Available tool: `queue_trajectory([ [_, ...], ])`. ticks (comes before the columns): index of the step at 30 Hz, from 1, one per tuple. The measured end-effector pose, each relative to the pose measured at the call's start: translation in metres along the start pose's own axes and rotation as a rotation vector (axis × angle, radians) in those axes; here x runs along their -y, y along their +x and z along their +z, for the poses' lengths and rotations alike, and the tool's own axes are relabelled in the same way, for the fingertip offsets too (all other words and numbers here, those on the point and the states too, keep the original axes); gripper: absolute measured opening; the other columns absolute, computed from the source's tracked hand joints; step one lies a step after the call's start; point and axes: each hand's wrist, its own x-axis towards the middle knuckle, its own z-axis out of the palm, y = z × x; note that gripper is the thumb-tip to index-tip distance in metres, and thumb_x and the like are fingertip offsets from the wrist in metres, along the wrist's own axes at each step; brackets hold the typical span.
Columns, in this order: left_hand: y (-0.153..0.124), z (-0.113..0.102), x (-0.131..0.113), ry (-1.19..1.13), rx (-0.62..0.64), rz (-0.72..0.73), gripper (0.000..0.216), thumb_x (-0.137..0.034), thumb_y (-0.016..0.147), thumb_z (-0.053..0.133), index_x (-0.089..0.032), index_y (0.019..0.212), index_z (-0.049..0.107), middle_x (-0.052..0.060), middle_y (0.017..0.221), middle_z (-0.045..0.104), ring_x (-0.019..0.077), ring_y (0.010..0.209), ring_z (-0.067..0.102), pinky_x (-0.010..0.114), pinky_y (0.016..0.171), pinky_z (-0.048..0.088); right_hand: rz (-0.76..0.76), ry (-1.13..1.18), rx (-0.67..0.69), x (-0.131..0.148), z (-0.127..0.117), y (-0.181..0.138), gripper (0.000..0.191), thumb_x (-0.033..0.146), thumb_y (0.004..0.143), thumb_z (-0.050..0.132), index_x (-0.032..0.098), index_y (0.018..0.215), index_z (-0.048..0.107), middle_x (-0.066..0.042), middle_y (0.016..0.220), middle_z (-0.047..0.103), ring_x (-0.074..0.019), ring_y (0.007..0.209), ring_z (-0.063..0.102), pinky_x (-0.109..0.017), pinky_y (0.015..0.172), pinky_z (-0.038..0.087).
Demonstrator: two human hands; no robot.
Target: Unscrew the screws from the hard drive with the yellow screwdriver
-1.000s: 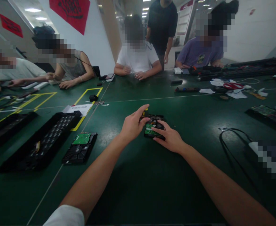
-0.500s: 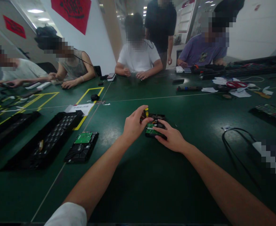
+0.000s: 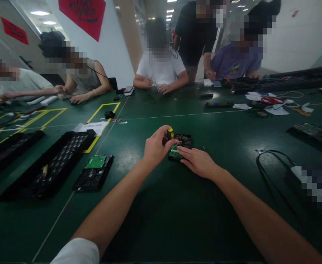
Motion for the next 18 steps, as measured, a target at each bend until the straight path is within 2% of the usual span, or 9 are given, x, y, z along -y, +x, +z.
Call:
queue_trajectory([
  [5, 0.0024, -0.0044, -0.0031, -0.045, 0.092, 0.009, 0.044, -0.031, 0.095, 0.07, -0.028, 0.136, 0.054, 0.002, 0.11, 0.072, 0.0131, 0.079, 0.07, 0.026, 0.075, 0.057, -0.018, -0.031, -0.008, 0.0005, -0.0012, 0.0003, 0.049, 0.04, 0.108, 0.044, 0.028, 0.155, 0.052, -0.005, 0.16, 0.052, -0.0256, 0.106, 0.068, -0.042, 0.09, 0.057],
  [11, 0.0056, -0.0098, -0.0023, -0.093, 0.155, -0.036, 0.046, -0.026, 0.098, 0.064, -0.029, 0.142, 0.05, 0.006, 0.115, 0.072, 0.0161, 0.081, 0.072, 0.029, 0.075, 0.059, -0.021, -0.037, -0.02, -0.0009, 0.0018, -0.0012, 0.05, 0.04, 0.108, 0.044, 0.027, 0.155, 0.051, -0.004, 0.161, 0.05, -0.0249, 0.102, 0.068, -0.042, 0.085, 0.058],
  [18, 0.0039, -0.0051, -0.0007, -0.124, 0.124, -0.042, 0.046, -0.027, 0.097, 0.065, -0.028, 0.141, 0.051, 0.005, 0.119, 0.07, 0.0165, 0.085, 0.072, 0.03, 0.078, 0.059, -0.023, -0.026, -0.023, -0.0018, 0.0026, -0.0018, 0.05, 0.041, 0.108, 0.043, 0.028, 0.156, 0.051, -0.005, 0.161, 0.05, -0.0243, 0.1, 0.067, -0.042, 0.086, 0.057],
])
